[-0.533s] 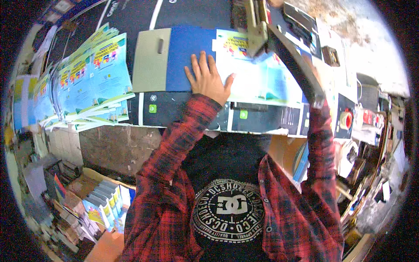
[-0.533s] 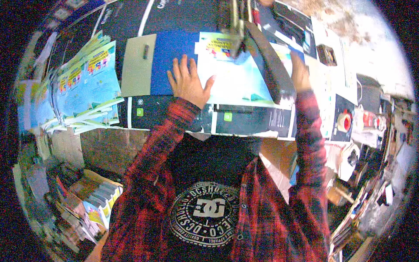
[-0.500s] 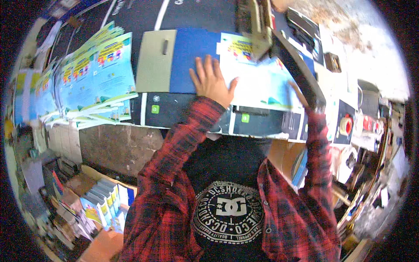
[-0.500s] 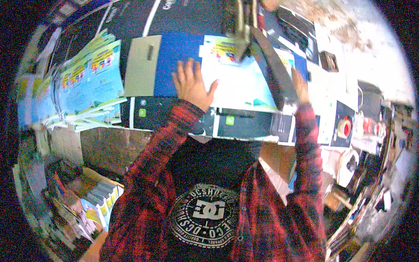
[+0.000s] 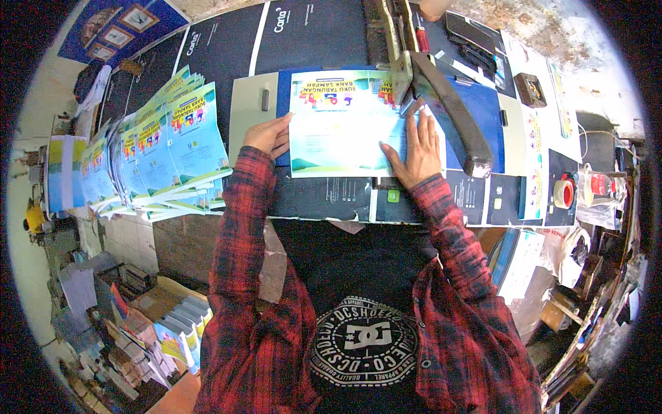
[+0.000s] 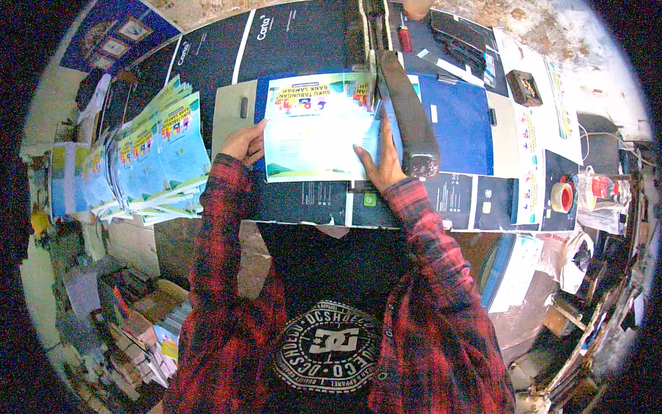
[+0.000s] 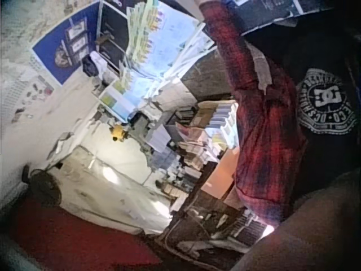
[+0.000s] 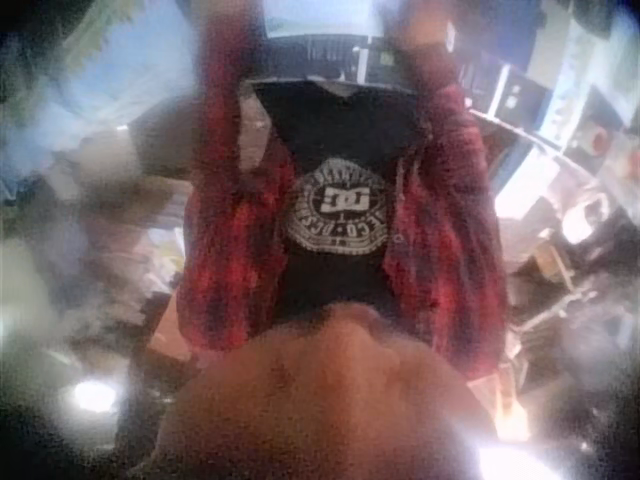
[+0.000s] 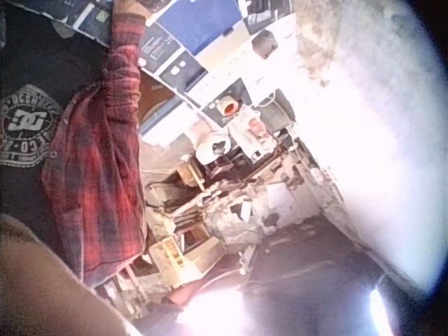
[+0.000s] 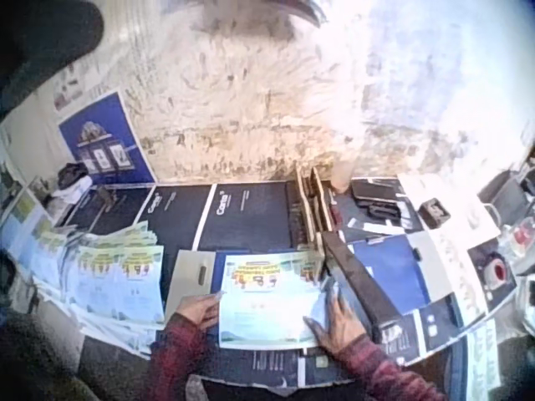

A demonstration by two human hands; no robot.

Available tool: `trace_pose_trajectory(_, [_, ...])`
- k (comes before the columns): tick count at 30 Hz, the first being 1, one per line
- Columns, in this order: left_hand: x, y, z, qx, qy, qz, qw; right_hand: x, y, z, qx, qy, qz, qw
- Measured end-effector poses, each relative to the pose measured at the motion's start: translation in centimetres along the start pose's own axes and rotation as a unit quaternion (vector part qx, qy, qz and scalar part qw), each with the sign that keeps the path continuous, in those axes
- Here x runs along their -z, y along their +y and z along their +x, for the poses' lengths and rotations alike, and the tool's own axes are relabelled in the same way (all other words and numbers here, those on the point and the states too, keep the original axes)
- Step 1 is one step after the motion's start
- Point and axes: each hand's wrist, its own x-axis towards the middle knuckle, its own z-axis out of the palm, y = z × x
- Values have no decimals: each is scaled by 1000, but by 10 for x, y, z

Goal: The person operates a manual book binding machine to stitch the spine of a booklet. They repeatedly place the booklet into the machine, pull down the handle to drive the needles, and then remove the finished item to place it on a stack. The process is performed one at a time for multiple identical booklets.

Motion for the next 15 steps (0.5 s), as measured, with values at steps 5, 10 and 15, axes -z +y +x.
trace_pose_trajectory(5, [-16,0,4,-20,13,42,999,6,4,2,-42,-25,51,998])
trace_pose_trajectory(10, [-23,-8,8,-26,23,44,998,24,34,-2,-6,-41,-67,997])
trace_pose_trajectory(15, [-46,-20,-5,-504,250,412,717,31,23,0,-64,-68,-56,994])
